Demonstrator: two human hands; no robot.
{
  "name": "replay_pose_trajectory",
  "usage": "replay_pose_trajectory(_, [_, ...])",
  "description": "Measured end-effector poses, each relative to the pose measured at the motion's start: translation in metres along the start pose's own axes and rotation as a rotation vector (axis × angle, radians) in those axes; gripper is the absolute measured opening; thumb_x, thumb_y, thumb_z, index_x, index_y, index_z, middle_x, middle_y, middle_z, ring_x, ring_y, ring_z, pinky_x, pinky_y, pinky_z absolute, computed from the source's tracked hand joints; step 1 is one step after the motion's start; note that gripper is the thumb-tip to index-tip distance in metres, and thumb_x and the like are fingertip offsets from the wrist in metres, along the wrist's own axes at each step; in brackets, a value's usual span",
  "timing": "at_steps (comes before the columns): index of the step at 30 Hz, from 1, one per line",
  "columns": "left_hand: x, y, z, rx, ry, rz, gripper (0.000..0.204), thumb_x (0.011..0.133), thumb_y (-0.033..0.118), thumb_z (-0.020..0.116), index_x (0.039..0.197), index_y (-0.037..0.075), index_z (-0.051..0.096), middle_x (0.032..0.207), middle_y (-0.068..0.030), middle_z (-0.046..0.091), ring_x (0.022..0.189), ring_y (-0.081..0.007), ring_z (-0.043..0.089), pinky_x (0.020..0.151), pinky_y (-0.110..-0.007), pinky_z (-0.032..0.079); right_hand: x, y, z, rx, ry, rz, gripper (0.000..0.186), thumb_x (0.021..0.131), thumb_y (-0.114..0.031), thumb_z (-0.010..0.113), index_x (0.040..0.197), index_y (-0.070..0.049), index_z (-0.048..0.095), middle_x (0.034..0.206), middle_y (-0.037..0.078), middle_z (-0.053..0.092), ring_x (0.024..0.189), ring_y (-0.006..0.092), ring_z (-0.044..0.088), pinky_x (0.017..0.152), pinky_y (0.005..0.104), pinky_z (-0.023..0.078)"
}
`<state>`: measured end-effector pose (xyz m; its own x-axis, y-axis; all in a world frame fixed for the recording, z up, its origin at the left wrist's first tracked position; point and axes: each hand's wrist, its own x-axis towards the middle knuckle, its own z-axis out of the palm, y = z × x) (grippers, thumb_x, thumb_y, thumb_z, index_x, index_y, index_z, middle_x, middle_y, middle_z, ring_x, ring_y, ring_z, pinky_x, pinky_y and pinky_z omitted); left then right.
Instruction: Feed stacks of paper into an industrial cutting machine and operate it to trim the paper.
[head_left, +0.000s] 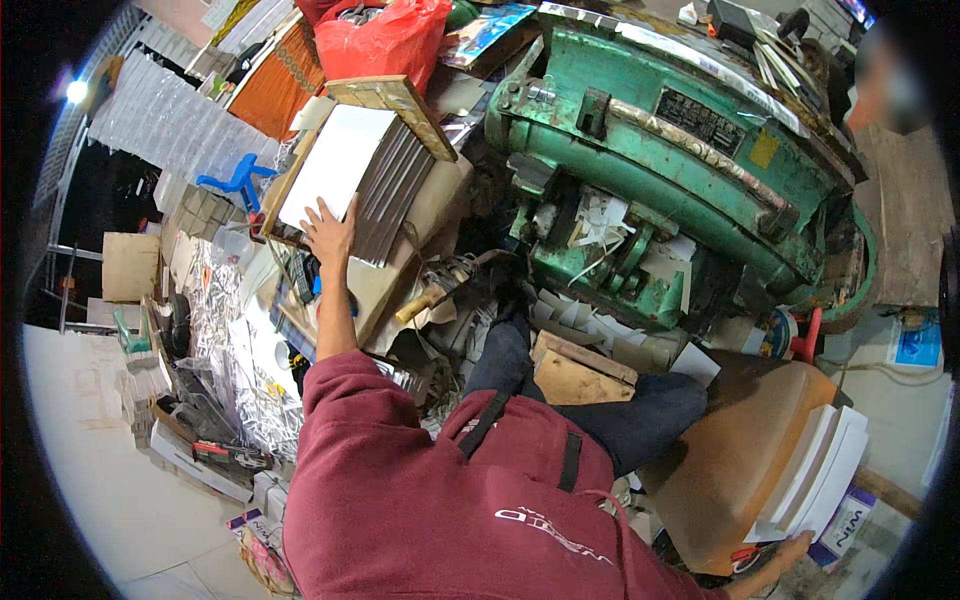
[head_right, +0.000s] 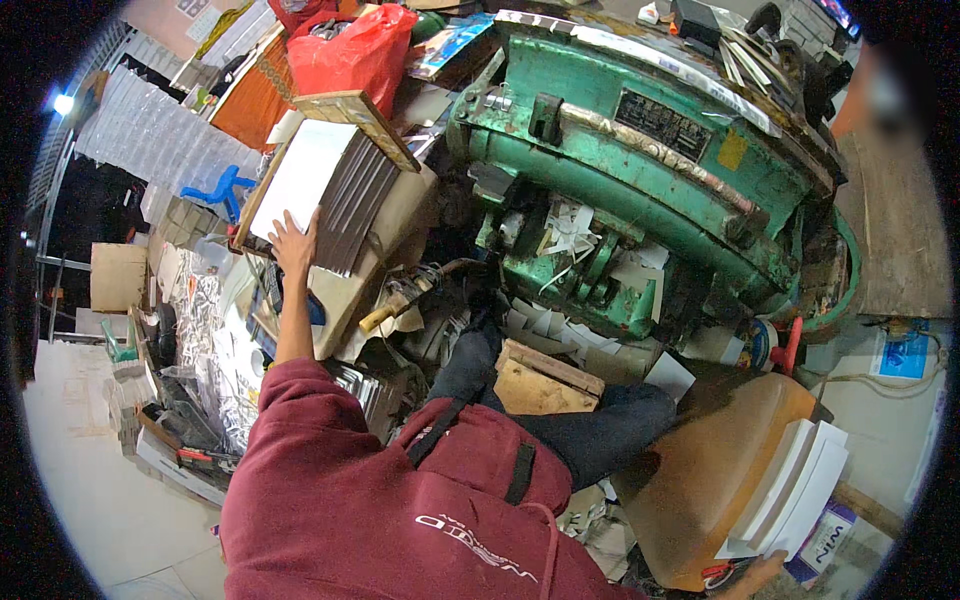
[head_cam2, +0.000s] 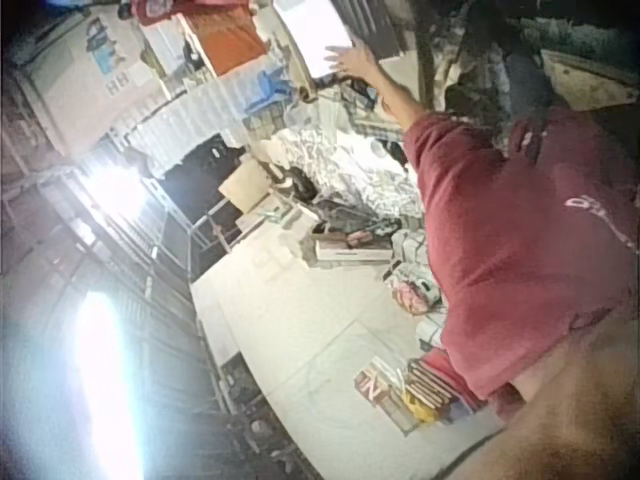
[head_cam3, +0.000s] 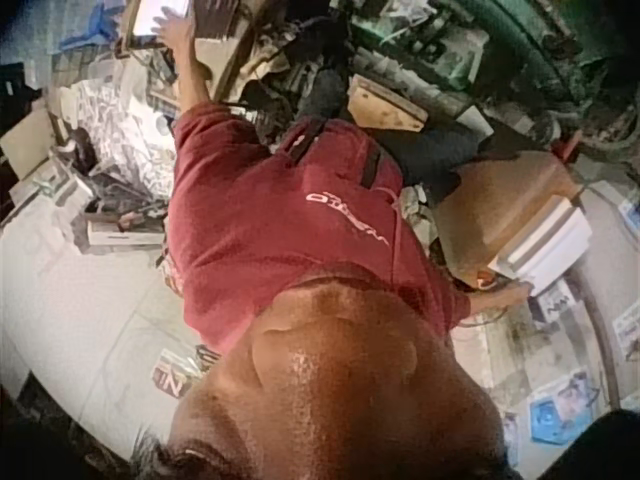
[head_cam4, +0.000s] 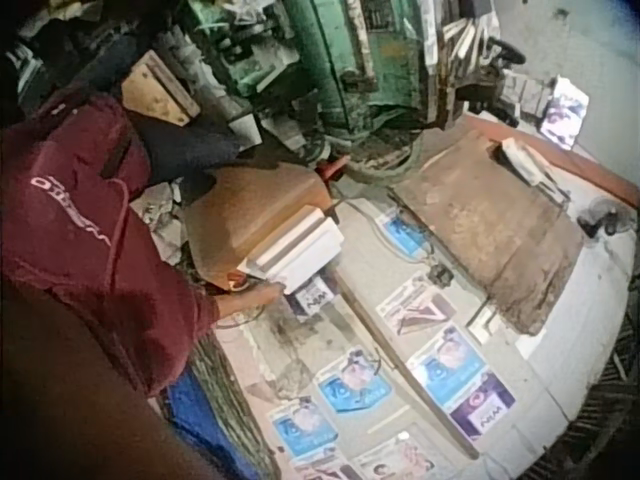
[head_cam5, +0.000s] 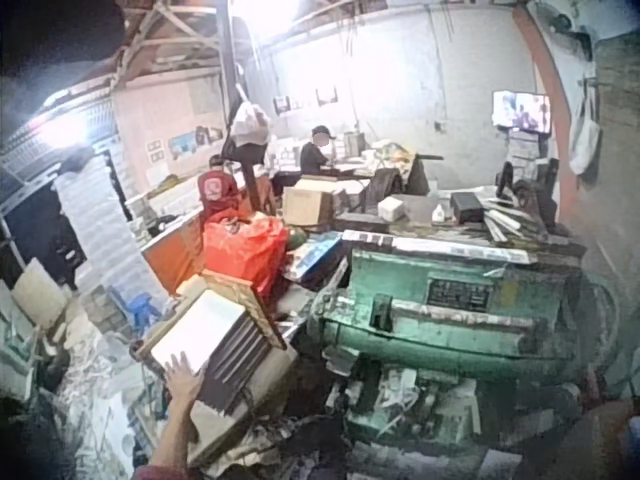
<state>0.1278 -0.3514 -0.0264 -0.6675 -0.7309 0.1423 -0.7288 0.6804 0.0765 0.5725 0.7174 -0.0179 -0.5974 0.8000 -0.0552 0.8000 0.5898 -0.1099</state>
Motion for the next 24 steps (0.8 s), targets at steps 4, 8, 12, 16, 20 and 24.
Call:
replay_pose_trajectory(4, [0.001, -0.007, 0.029, -0.219, 0.306, 0.154, 0.09, 0.09, 0.066, 0.042, 0.148, 0.002, 0.022, 0.151, -0.029, 0.02, 0.142, -0.0427, 0.017, 0.112, -0.059, 0.014, -0.015, 0.064, -0.022, 0.084, -0.054, 0.03, 0.031, 0.09, -0.018, 0.059, 0.11, 0.005, 0.062, 0.101, 0.019, 0.067, 0.094, 0.0318, 0.063, 0.079, 0.0428, 0.049])
replay_pose_trajectory(8, [-0.016, 0.034, 0.02, -0.212, 0.504, 0.432, 0.071, 0.092, 0.047, 0.053, 0.14, -0.003, 0.038, 0.142, -0.0305, 0.036, 0.134, -0.0452, 0.03, 0.11, -0.054, 0.023, -0.014, 0.049, -0.024, 0.269, -0.062, 0.005, 0.031, 0.094, -0.023, 0.057, 0.114, 0.0, 0.064, 0.107, 0.013, 0.068, 0.092, 0.0259, 0.065, 0.079, 0.0387, 0.051])
replay_pose_trajectory(12, [-0.078, 0.139, -0.024, -0.475, 0.295, 0.937, 0.066, 0.087, 0.029, 0.064, 0.142, 0.003, 0.036, 0.147, -0.0241, 0.031, 0.137, -0.0433, 0.027, 0.114, -0.048, 0.022, -0.016, 0.038, -0.04, 0.355, 0.155, -0.02, 0.031, 0.095, -0.023, 0.056, 0.115, -0.001, 0.065, 0.108, 0.013, 0.068, 0.093, 0.0259, 0.065, 0.08, 0.0379, 0.05])
replay_pose_trajectory(16, [-0.122, 0.221, -0.055, -0.652, 0.238, 1.218, 0.07, 0.087, 0.027, 0.066, 0.147, 0.013, 0.032, 0.151, -0.0187, 0.027, 0.141, -0.0394, 0.022, 0.115, -0.048, 0.022, -0.011, 0.033, -0.044, 0.511, 0.455, -0.017, 0.03, 0.096, -0.022, 0.055, 0.115, -0.002, 0.065, 0.11, 0.013, 0.068, 0.094, 0.0258, 0.065, 0.081, 0.0368, 0.05])
replay_pose_trajectory(20, [-0.152, 0.297, -0.102, -0.915, 0.263, 1.368, 0.068, 0.09, 0.03, 0.061, 0.146, 0.006, 0.03, 0.151, -0.0178, 0.029, 0.14, -0.035, 0.026, 0.114, -0.044, 0.024, -0.014, 0.053, -0.057, 0.626, 0.836, 0.017, 0.029, 0.097, -0.021, 0.054, 0.116, -0.003, 0.065, 0.112, 0.012, 0.067, 0.095, 0.0257, 0.065, 0.083, 0.0357, 0.05])
replay_pose_trajectory(24, [-0.121, 0.334, -0.106, -0.745, -0.099, 1.381, 0.062, 0.095, 0.042, 0.05, 0.145, 0.008, 0.033, 0.146, -0.017, 0.038, 0.136, -0.0353, 0.034, 0.108, -0.043, 0.033, -0.026, -0.141, -0.092, 0.265, 0.883, -0.083, 0.029, 0.098, -0.021, 0.051, 0.114, -0.002, 0.067, 0.115, 0.012, 0.067, 0.098, 0.0237, 0.065, 0.087, 0.0321, 0.049])
